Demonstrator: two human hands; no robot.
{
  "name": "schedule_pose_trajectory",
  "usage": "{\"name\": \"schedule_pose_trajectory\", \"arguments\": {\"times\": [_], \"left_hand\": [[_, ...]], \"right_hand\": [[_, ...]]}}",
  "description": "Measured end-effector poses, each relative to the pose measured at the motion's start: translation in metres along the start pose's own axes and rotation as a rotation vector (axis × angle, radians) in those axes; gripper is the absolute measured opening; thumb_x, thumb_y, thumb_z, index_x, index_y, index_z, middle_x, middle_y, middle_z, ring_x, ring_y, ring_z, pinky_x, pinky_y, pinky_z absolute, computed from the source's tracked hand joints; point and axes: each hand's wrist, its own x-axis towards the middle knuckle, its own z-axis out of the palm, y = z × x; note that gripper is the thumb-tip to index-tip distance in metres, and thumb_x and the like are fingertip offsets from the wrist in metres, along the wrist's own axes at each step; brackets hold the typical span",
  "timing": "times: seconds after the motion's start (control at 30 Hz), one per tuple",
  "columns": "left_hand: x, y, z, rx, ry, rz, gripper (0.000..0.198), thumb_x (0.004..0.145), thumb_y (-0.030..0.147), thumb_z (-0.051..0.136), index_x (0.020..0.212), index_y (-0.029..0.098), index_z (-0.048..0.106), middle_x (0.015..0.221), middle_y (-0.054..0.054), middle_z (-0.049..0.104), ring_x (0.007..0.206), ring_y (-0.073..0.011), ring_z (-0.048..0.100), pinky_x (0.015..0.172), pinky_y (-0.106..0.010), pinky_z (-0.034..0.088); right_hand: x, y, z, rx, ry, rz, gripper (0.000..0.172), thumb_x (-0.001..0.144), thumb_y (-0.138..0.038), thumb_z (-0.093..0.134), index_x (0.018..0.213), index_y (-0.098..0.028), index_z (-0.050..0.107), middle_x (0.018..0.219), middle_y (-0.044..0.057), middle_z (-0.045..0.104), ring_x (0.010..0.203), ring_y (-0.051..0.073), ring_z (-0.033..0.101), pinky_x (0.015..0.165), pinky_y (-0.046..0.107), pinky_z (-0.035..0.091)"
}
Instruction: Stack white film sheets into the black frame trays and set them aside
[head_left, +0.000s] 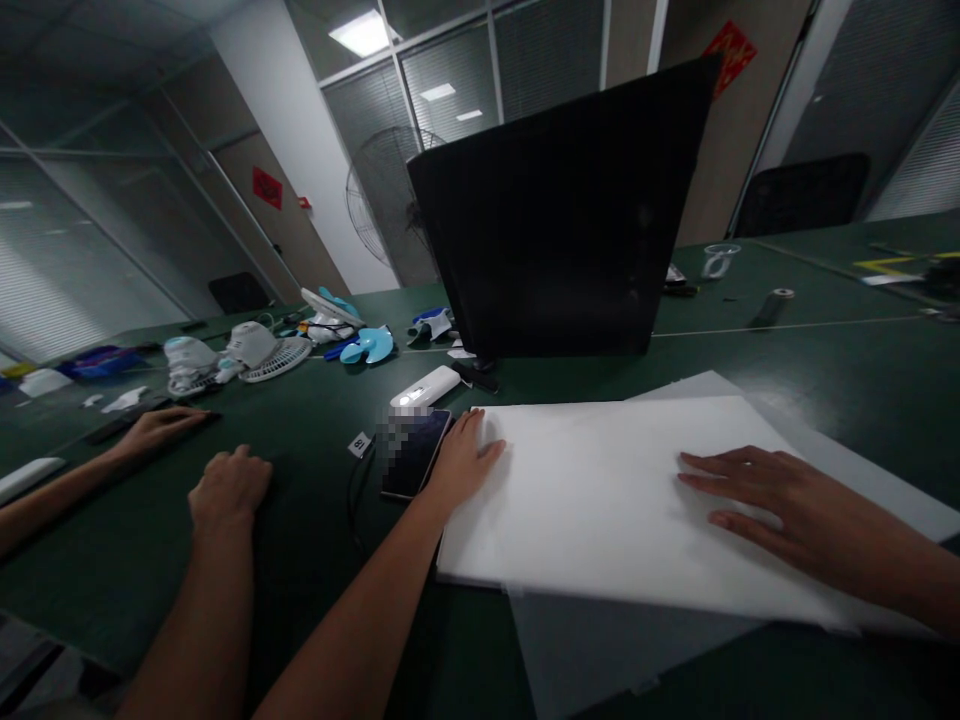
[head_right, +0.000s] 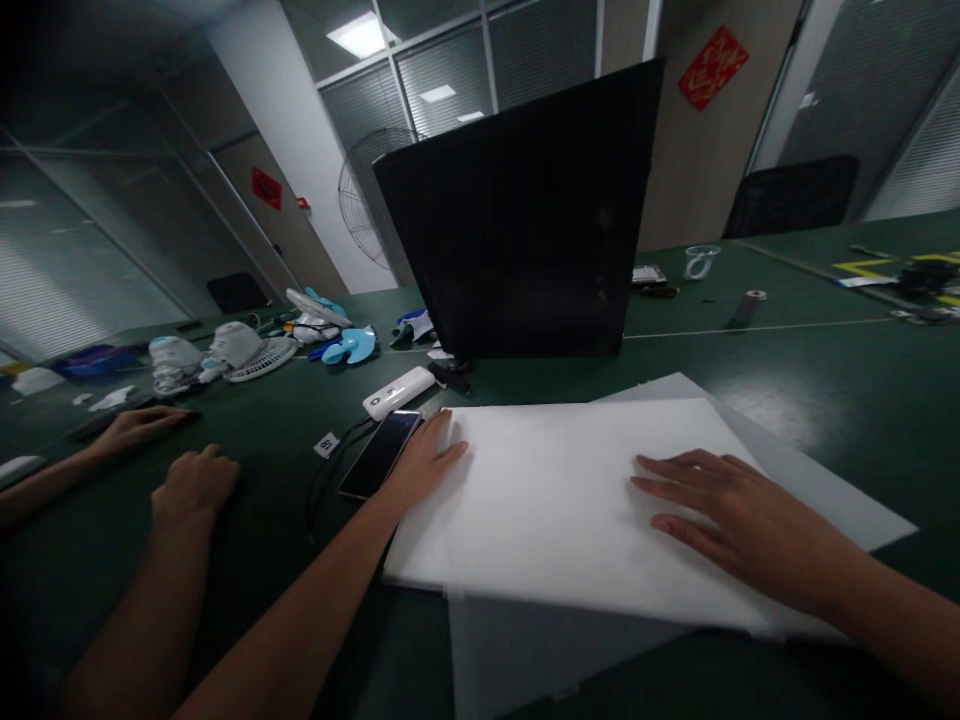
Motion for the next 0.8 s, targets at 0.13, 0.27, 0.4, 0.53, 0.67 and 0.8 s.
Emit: {"name": "schedule_pose_trajectory", "arguments": {"times": [0.13,0.27,0.4,0.53,0.67,0.8], "left_hand": [[0.0,0.002,0.0,-0.011,-0.01,-0.03,0.062,0.099,0.045,0.059,0.15,0.012,0.049,0.161,-0.021,0.05,0.153,-0.0346,0.044,0.127,-0.053,0.034],[0.0,0.004,-0.001,-0.012,-0.036,-0.062,0.069,0.097,0.046,0.062,0.153,0.01,0.045,0.163,-0.023,0.047,0.154,-0.0359,0.041,0.128,-0.054,0.032],[-0.001,0.004,-0.002,-0.011,-0.04,-0.06,0.075,0.094,0.047,0.067,0.155,0.011,0.043,0.165,-0.023,0.044,0.156,-0.0366,0.039,0.128,-0.056,0.031],[0.0,0.001,-0.001,0.002,-0.035,-0.041,0.075,0.093,0.046,0.069,0.154,0.011,0.044,0.165,-0.023,0.044,0.156,-0.0361,0.039,0.129,-0.055,0.031],[0.0,0.0,0.0,0.004,-0.023,-0.019,0.067,0.095,0.04,0.065,0.152,0.012,0.046,0.164,-0.022,0.046,0.155,-0.0351,0.041,0.129,-0.055,0.032],[0.001,-0.002,0.001,0.017,-0.009,-0.003,0.059,0.097,0.033,0.058,0.151,0.012,0.048,0.162,-0.021,0.049,0.154,-0.0341,0.043,0.129,-0.055,0.033]], "right_hand": [[0.0,0.002,0.004,-0.031,-0.002,0.019,0.056,0.102,-0.064,0.048,0.153,-0.042,0.057,0.159,0.0,0.053,0.141,0.034,0.055,0.117,0.065,0.046],[0.0,-0.004,0.002,-0.034,-0.003,0.05,0.063,0.1,-0.069,0.049,0.155,-0.039,0.054,0.159,0.003,0.053,0.14,0.036,0.056,0.116,0.067,0.047],[-0.001,-0.009,-0.001,-0.021,0.002,0.077,0.065,0.098,-0.07,0.05,0.155,-0.04,0.054,0.158,0.005,0.055,0.137,0.038,0.058,0.114,0.067,0.049],[-0.001,-0.013,-0.002,-0.008,-0.015,0.08,0.069,0.097,-0.071,0.052,0.157,-0.039,0.052,0.159,0.008,0.053,0.138,0.039,0.057,0.112,0.067,0.05],[0.0,-0.016,-0.004,0.025,0.001,0.051,0.07,0.096,-0.07,0.055,0.158,-0.037,0.052,0.161,0.008,0.05,0.14,0.041,0.055,0.113,0.067,0.048],[0.0,-0.014,-0.003,0.066,0.008,0.027,0.068,0.096,-0.069,0.056,0.159,-0.043,0.048,0.16,0.004,0.052,0.139,0.039,0.056,0.112,0.067,0.049]]}}
